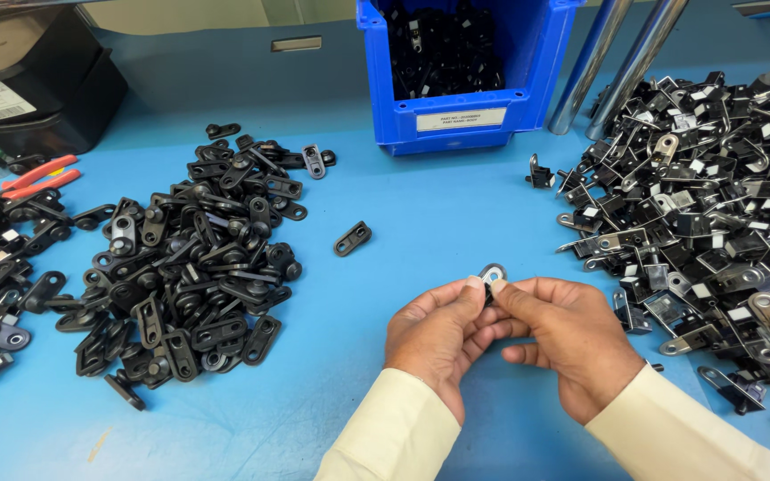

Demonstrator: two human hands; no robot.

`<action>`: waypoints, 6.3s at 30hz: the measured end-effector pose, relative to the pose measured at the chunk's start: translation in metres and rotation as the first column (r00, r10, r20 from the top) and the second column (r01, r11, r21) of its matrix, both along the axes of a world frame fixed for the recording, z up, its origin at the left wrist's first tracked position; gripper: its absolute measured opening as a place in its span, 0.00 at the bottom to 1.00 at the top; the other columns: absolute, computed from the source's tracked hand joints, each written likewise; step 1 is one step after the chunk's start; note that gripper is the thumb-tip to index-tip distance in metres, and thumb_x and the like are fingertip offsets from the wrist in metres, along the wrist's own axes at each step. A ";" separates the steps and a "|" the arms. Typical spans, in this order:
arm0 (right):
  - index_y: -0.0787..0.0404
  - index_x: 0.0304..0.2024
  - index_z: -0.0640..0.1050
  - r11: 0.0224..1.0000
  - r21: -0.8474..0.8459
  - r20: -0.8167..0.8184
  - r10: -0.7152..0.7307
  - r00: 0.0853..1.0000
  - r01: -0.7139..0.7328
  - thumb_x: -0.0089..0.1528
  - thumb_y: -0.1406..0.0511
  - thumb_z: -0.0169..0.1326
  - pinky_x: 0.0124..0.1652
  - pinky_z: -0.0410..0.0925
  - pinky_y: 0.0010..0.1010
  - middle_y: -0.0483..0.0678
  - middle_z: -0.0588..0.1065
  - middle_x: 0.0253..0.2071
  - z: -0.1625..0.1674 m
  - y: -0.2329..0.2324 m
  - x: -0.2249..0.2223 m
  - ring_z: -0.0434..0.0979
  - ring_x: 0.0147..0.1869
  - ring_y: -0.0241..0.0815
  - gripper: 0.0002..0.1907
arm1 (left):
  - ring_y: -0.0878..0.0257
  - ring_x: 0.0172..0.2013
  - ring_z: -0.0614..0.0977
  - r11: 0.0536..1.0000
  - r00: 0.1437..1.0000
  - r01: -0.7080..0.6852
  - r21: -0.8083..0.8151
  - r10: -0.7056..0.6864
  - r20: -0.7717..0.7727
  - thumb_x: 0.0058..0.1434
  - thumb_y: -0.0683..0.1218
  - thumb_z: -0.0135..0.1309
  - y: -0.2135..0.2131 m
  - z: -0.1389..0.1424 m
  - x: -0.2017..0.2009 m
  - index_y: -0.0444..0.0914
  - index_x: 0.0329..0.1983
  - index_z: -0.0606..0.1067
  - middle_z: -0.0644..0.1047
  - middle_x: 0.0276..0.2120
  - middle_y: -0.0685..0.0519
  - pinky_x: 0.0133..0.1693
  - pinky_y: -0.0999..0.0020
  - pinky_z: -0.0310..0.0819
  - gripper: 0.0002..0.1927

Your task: The person picks small black plastic link pieces and metal bracket components from piles on a blue workbench, presses the pieces together to assemble them by hand, and places the finished assemblies aside, repeating the process for successive parts.

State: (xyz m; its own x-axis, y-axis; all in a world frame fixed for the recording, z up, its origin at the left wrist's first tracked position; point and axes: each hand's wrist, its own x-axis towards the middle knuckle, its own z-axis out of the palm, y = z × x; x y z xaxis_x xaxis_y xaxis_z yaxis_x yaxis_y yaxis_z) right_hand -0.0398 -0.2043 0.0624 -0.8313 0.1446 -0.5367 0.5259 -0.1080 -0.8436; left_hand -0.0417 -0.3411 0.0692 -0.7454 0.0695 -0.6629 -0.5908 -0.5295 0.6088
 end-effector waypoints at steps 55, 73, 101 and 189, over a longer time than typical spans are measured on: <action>0.63 0.46 0.80 0.889 0.458 -0.526 0.261 0.810 0.011 0.64 0.68 0.57 0.37 0.75 0.34 0.51 0.82 0.39 0.052 0.041 -0.100 0.82 0.38 0.41 0.09 | 0.48 0.44 0.83 0.172 0.826 -0.226 -0.959 -0.488 -0.282 0.60 0.41 0.57 -0.092 -0.025 -0.075 0.41 0.49 0.80 0.81 0.45 0.46 0.48 0.55 0.78 0.14; 0.53 0.45 0.84 0.088 0.996 -0.093 0.844 0.528 0.035 0.56 0.59 0.63 0.51 0.73 0.39 0.45 0.80 0.46 -0.002 0.049 -0.119 0.80 0.50 0.48 0.14 | 0.61 0.32 0.86 0.461 0.911 0.038 -0.887 -0.382 -0.159 0.54 0.45 0.66 -0.079 -0.020 -0.073 0.40 0.37 0.82 0.84 0.31 0.52 0.39 0.62 0.84 0.08; 0.59 0.45 0.82 0.485 0.868 -0.397 0.544 0.740 0.109 0.51 0.63 0.68 0.36 0.76 0.37 0.52 0.82 0.33 -0.023 -0.005 -0.039 0.83 0.32 0.46 0.19 | 0.61 0.30 0.85 0.468 0.952 0.052 -0.882 -0.290 -0.097 0.57 0.43 0.63 -0.036 -0.001 -0.012 0.37 0.31 0.79 0.82 0.28 0.52 0.37 0.63 0.81 0.05; 0.63 0.37 0.79 0.954 -0.031 0.073 0.299 0.952 -0.297 0.59 0.55 0.60 0.32 0.72 0.27 0.47 0.81 0.32 -0.015 0.020 -0.028 0.81 0.35 0.36 0.17 | 0.65 0.27 0.82 0.895 0.975 0.099 -0.434 -0.175 -0.138 0.56 0.33 0.57 -0.012 -0.002 -0.005 0.41 0.48 0.76 0.80 0.33 0.52 0.31 0.71 0.79 0.18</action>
State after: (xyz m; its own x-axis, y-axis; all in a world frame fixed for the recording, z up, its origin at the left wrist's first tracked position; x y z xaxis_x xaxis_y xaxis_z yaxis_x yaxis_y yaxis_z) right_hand -0.0676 -0.1839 0.0475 -0.7914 -0.1148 -0.6004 0.5994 0.0472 -0.7991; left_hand -0.0465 -0.3526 0.0672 -0.8520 -0.0787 -0.5176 -0.5071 -0.1216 0.8533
